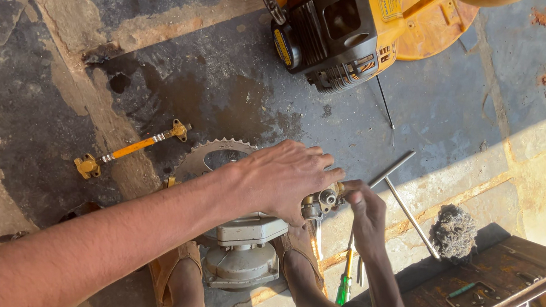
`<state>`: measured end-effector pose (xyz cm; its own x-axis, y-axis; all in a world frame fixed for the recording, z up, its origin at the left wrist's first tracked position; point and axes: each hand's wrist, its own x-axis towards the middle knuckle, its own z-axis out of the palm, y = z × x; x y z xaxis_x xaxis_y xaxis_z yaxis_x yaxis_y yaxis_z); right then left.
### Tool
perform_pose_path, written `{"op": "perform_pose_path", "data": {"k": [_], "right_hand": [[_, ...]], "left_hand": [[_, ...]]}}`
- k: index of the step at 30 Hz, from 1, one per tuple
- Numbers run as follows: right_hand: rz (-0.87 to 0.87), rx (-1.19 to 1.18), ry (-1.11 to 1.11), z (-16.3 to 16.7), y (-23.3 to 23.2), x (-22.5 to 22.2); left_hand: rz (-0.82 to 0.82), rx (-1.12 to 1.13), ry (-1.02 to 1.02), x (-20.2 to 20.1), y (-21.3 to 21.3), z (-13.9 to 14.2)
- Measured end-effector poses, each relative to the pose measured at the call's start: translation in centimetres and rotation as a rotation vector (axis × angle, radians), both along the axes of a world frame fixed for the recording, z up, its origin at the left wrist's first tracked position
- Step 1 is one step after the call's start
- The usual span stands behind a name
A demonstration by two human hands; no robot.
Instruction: The person assembles a mechanical component by attaching a metal housing and a black cylindrical part to a gear assembly. They use a T-handle wrench to tighten bolts and secure the parts together on the floor.
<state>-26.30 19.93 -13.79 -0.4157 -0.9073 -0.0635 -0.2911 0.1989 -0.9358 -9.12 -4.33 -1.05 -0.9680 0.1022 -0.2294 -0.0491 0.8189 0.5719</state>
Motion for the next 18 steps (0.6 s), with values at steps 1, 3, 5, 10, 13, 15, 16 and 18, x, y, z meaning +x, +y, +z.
{"op": "perform_pose_path", "data": {"k": [1, 3, 5, 10, 13, 15, 16, 18], "right_hand": [[-0.034, 0.018, -0.119, 1.4, -0.3, 0.3], [-0.099, 0.071, -0.363, 3.8, -0.6, 0.9], [-0.112, 0.05, -0.414, 4.8, -1.1, 1.4], [-0.111, 0.024, -0.267, 1.8, -0.5, 1.3], [-0.12, 0.038, -0.205, -1.1, 0.6, 1.3], [-0.131, -0.023, -0.379, -2.3, 0.6, 1.2], [-0.119, 0.006, -0.337, -2.4, 0.3, 1.0], [-0.103, 0.062, -0.256, -1.7, -0.4, 0.7]], "left_hand": [[-0.001, -0.012, -0.04, 0.0, 0.0, 0.0], [0.022, 0.013, 0.002, 0.1, -0.1, 0.2], [0.024, 0.027, 0.026, 0.3, -0.2, 0.3], [0.004, -0.002, 0.023, 0.1, -0.3, 0.6], [0.022, 0.039, 0.01, 0.1, -0.3, 0.5], [0.024, 0.05, -0.005, 0.1, -0.3, 0.4], [0.026, 0.052, -0.013, 0.1, -0.3, 0.4], [0.045, 0.054, 0.001, 0.1, -0.3, 0.3]]}}
